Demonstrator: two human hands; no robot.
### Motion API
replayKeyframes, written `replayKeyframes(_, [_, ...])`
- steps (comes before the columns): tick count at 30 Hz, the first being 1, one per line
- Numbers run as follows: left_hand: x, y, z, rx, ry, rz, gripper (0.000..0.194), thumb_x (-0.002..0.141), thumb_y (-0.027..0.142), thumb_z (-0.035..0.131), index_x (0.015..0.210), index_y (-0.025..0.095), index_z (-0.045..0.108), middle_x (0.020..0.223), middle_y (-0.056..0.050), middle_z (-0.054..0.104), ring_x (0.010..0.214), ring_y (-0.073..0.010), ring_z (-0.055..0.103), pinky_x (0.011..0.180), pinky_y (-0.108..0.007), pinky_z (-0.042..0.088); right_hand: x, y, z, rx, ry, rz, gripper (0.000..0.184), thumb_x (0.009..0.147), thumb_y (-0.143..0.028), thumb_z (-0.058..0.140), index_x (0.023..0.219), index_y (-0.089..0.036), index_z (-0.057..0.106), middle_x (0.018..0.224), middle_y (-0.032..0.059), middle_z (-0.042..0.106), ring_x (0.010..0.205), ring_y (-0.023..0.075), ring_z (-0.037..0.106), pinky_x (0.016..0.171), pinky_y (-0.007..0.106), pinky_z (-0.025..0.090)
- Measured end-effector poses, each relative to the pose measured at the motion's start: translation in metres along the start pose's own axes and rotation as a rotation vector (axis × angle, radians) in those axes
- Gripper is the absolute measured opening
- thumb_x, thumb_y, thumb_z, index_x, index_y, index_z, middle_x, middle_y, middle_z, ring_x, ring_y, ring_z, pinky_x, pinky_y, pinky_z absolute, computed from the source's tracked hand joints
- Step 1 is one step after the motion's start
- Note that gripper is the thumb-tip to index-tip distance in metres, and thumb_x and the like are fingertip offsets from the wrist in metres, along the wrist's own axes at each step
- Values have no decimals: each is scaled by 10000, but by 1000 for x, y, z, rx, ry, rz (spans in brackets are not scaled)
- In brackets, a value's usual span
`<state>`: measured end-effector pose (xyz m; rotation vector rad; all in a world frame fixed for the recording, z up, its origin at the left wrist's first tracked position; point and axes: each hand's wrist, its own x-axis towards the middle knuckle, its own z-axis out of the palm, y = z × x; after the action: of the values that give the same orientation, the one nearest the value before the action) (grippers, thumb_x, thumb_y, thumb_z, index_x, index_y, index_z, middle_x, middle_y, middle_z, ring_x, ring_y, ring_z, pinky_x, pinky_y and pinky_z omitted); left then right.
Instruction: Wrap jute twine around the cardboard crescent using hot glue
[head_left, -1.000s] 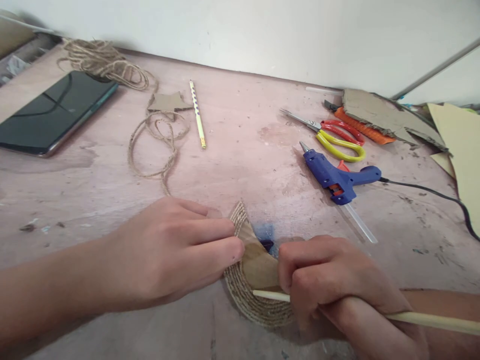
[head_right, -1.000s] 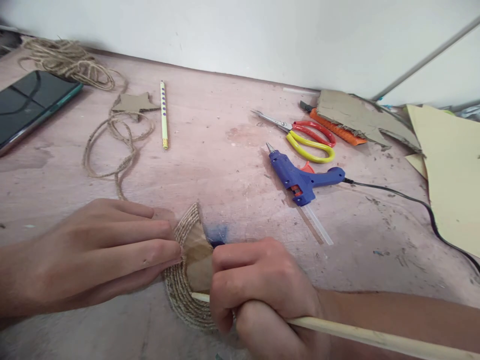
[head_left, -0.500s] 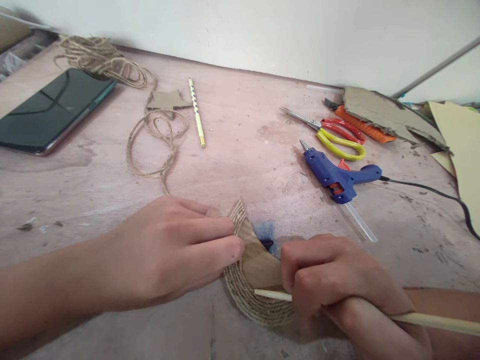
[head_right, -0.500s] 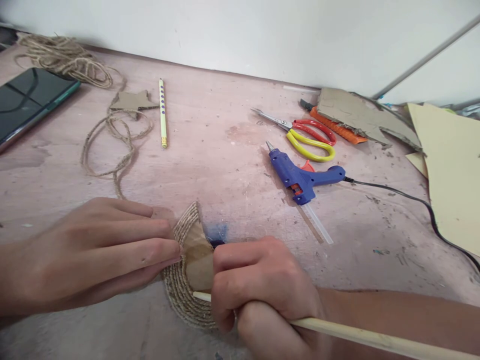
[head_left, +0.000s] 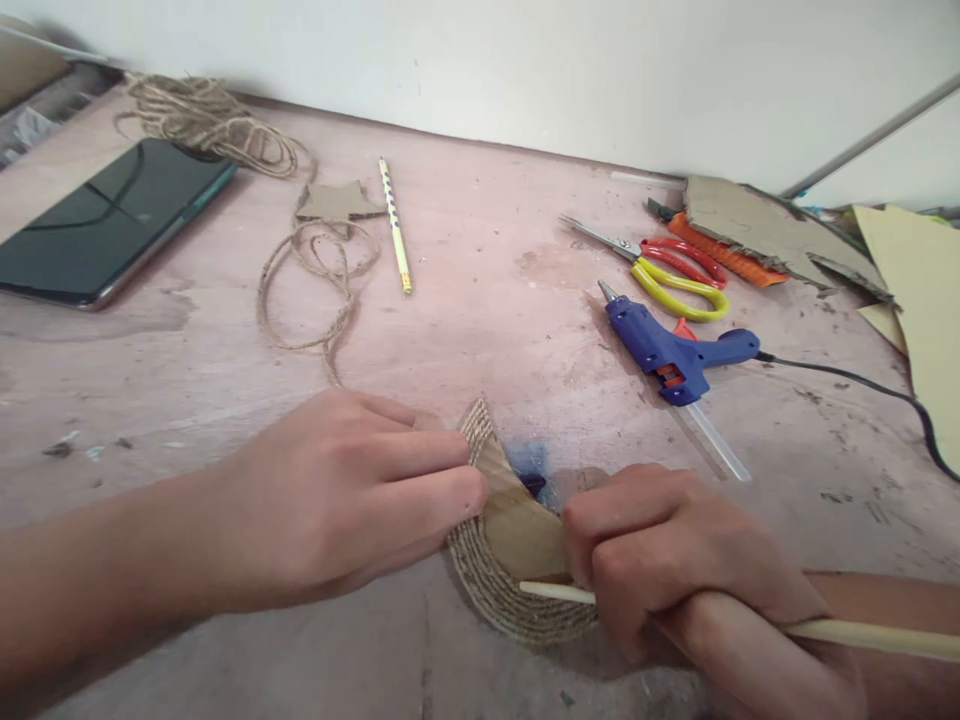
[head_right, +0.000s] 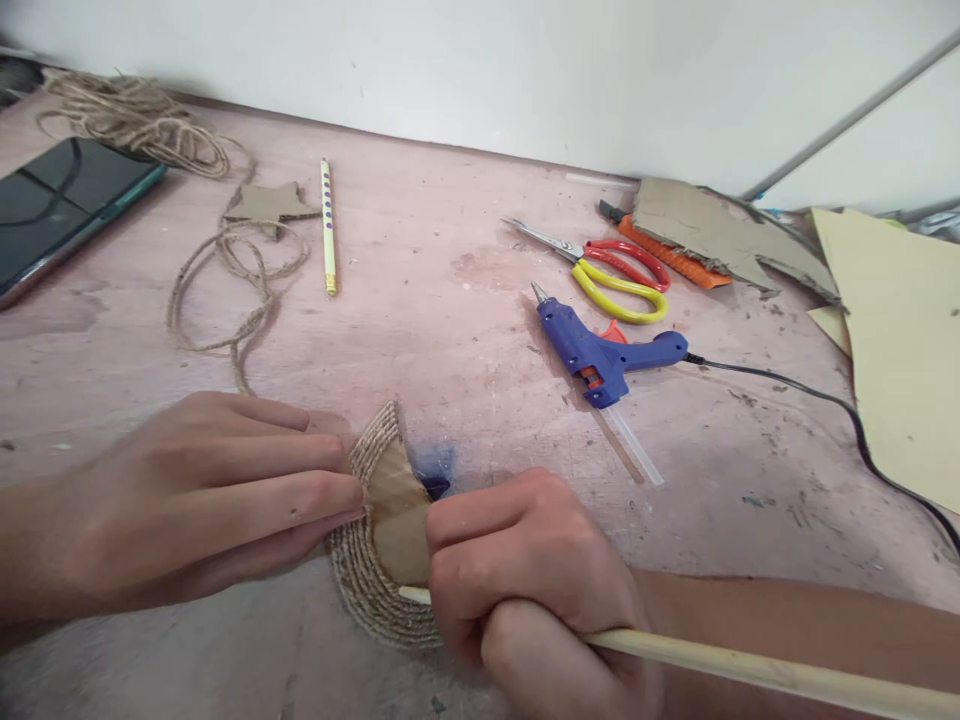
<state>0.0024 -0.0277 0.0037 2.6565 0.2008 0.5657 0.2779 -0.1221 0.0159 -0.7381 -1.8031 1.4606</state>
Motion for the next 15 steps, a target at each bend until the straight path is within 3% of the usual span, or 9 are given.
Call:
replayKeyframes(3, [-1, 0, 0, 13, 6, 4, 337, 1194, 140, 527, 885, 197, 648, 763, -8, 575, 671, -196, 476, 613, -374, 382, -2, -2, 1, -23, 14, 8, 258, 948, -81, 515, 732, -222, 493, 729, -31, 518, 567, 82, 458, 529, 247, 384])
replayKeyframes(6, [-1, 0, 0, 30, -1, 16, 310, 1203, 156, 505, 938, 190, 662, 806, -29, 633, 685, -206, 519, 628, -373, 421, -4, -9, 7, -75, 211, 41, 267, 1010, -122, 552, 764, -219, 591, 734, -2, 580, 595, 115, 543, 530, 264, 430])
replayKeyframes(9, [-1, -1, 0, 3, -12, 13, 265, 1200, 156, 494, 995, 186, 659, 900, -63, 708, 727, -215, 593, 665, -366, 473, -4, -13, 12, -169, 397, 29, 126, 966, -117, 715, 943, -241, 724, 814, 19, 695, 659, 160, 631, 549, 277, 523])
replayKeyframes(11, [-1, -1, 0, -26, -12, 2, 230, 1188, 148, 507, 1015, 194, 652, 948, -70, 733, 756, -215, 636, 693, -359, 495, -4, -11, 14, -216, 432, -23, 190, 942, -97, 787, 1045, -256, 763, 844, 11, 738, 693, 168, 667, 572, 271, 568])
replayKeyframes(15, [1, 1, 0, 13, -17, -16, 201, 1175, 151, 521, 1027, 200, 648, 890, -30, 687, 710, -199, 594, 666, -360, 457, -6, -1, 15, -214, 442, -117, 183, 1047, -109, 747, 1155, -245, 806, 817, -7, 714, 728, 149, 667, 606, 243, 570])
